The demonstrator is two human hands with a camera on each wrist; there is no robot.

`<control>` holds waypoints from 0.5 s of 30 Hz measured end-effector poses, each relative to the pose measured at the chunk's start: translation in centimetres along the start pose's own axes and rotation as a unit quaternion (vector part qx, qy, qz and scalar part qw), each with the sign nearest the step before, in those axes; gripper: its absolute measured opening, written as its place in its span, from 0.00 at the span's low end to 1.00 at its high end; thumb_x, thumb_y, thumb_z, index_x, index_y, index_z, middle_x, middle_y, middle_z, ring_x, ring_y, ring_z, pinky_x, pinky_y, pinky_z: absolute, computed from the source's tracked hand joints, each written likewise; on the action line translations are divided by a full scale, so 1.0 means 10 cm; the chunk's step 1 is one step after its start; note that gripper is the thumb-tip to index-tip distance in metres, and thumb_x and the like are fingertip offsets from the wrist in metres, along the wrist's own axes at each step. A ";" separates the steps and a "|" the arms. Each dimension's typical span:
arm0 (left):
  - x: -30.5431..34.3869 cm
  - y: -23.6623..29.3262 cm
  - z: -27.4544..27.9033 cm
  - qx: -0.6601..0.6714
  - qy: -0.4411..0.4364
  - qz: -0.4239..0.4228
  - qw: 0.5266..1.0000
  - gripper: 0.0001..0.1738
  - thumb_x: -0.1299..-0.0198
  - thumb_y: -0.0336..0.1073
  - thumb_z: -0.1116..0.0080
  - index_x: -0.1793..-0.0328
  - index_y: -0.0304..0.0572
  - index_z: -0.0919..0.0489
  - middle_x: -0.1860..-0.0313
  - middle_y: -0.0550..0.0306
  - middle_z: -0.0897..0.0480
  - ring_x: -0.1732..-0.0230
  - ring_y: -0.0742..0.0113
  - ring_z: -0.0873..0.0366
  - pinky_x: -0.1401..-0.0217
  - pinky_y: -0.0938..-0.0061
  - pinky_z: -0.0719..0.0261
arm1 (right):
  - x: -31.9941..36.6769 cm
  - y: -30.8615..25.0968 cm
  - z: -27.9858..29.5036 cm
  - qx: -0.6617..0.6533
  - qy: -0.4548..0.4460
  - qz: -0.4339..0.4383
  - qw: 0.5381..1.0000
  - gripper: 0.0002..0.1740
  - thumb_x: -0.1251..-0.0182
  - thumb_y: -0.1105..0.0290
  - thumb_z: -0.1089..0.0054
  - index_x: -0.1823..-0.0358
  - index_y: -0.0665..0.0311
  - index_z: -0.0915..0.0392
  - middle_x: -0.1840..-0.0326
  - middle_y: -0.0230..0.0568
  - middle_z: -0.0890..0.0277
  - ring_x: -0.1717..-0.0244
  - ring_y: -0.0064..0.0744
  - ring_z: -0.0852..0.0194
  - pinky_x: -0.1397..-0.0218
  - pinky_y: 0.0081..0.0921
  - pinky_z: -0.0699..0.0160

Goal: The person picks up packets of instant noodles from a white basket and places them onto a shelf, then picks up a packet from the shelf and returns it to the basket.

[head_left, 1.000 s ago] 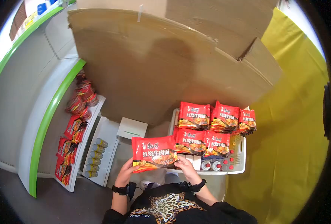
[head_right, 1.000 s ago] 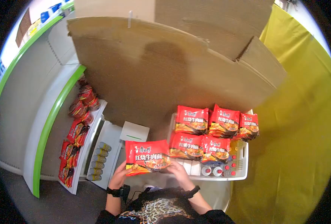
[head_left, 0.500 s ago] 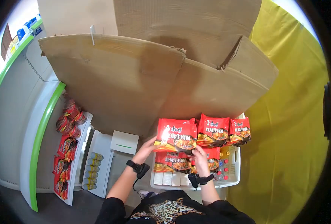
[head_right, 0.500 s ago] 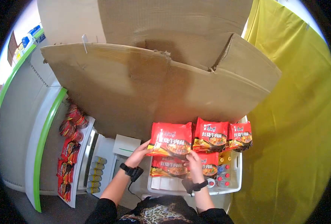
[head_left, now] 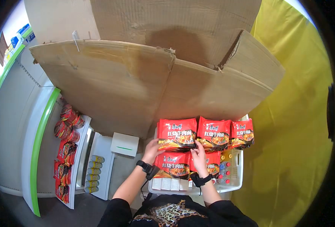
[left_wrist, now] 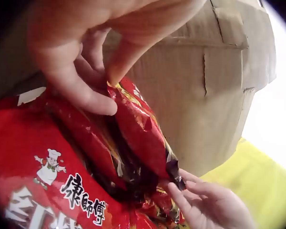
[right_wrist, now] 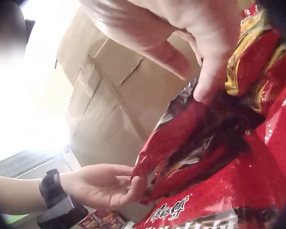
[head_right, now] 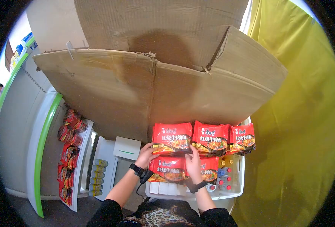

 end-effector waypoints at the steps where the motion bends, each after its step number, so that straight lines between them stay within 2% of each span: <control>1: -0.01 -0.01 0.01 0.000 0.001 -0.002 1.000 0.23 0.44 0.30 0.52 0.42 0.33 0.39 0.50 0.50 0.29 0.51 0.65 0.29 0.53 0.70 0.26 | 0.00 0.02 -0.01 -0.001 -0.001 0.001 1.000 0.25 0.42 0.81 0.54 0.41 0.67 0.43 0.47 0.45 0.38 0.58 0.28 0.30 0.56 0.22 0.31; 4: 0.03 -0.07 0.05 0.024 -0.004 0.001 1.000 0.20 0.43 0.30 0.53 0.45 0.33 0.37 0.50 0.49 0.29 0.51 0.64 0.29 0.50 0.69 0.27 | 0.05 -0.06 -0.01 0.051 0.015 0.015 0.998 0.26 0.44 0.79 0.51 0.41 0.67 0.42 0.47 0.48 0.38 0.59 0.30 0.29 0.56 0.21 0.30; 6: 0.08 -0.08 0.05 0.025 -0.020 -0.017 0.999 0.19 0.43 0.30 0.54 0.45 0.34 0.37 0.50 0.48 0.29 0.51 0.64 0.29 0.48 0.69 0.28 | 0.11 -0.22 0.00 0.131 0.026 0.005 0.991 0.28 0.46 0.78 0.49 0.41 0.67 0.42 0.47 0.51 0.39 0.54 0.38 0.32 0.50 0.26 0.33; 7: 0.12 -0.09 0.07 0.028 -0.020 -0.020 0.999 0.19 0.43 0.30 0.54 0.45 0.34 0.37 0.50 0.48 0.29 0.51 0.64 0.29 0.48 0.69 0.28 | 0.13 -0.22 0.00 0.132 0.024 0.008 0.991 0.28 0.46 0.78 0.49 0.41 0.67 0.42 0.47 0.51 0.39 0.54 0.38 0.32 0.50 0.26 0.33; 9: 0.22 -0.10 0.11 0.045 -0.033 -0.016 0.998 0.19 0.42 0.31 0.54 0.45 0.34 0.37 0.51 0.49 0.29 0.51 0.64 0.29 0.48 0.69 0.28 | 0.23 -0.31 0.01 0.222 0.057 0.076 0.970 0.28 0.46 0.77 0.49 0.41 0.67 0.42 0.45 0.54 0.41 0.47 0.46 0.39 0.44 0.33 0.39; 10: 0.25 -0.13 0.16 0.039 -0.025 -0.004 0.999 0.20 0.42 0.29 0.55 0.43 0.35 0.39 0.52 0.49 0.28 0.52 0.64 0.29 0.48 0.71 0.29 | 0.28 -0.33 0.01 0.206 0.060 0.073 0.974 0.28 0.47 0.76 0.49 0.42 0.67 0.42 0.45 0.55 0.42 0.41 0.50 0.46 0.39 0.36 0.46; 15: 0.74 -0.05 0.42 0.008 -0.015 -0.005 1.000 0.20 0.41 0.32 0.55 0.42 0.37 0.39 0.52 0.50 0.28 0.50 0.65 0.30 0.48 0.71 0.29 | 0.52 -0.36 -0.08 0.212 0.043 0.067 0.974 0.24 0.47 0.75 0.48 0.46 0.67 0.39 0.46 0.54 0.41 0.44 0.49 0.43 0.41 0.36 0.43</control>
Point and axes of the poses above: each hand's wrist, its own x-axis away from the middle knuckle, its own z-axis out of the back of the hand, y = z × x, the point moved 6 cm from there along -x, towards the middle knuckle
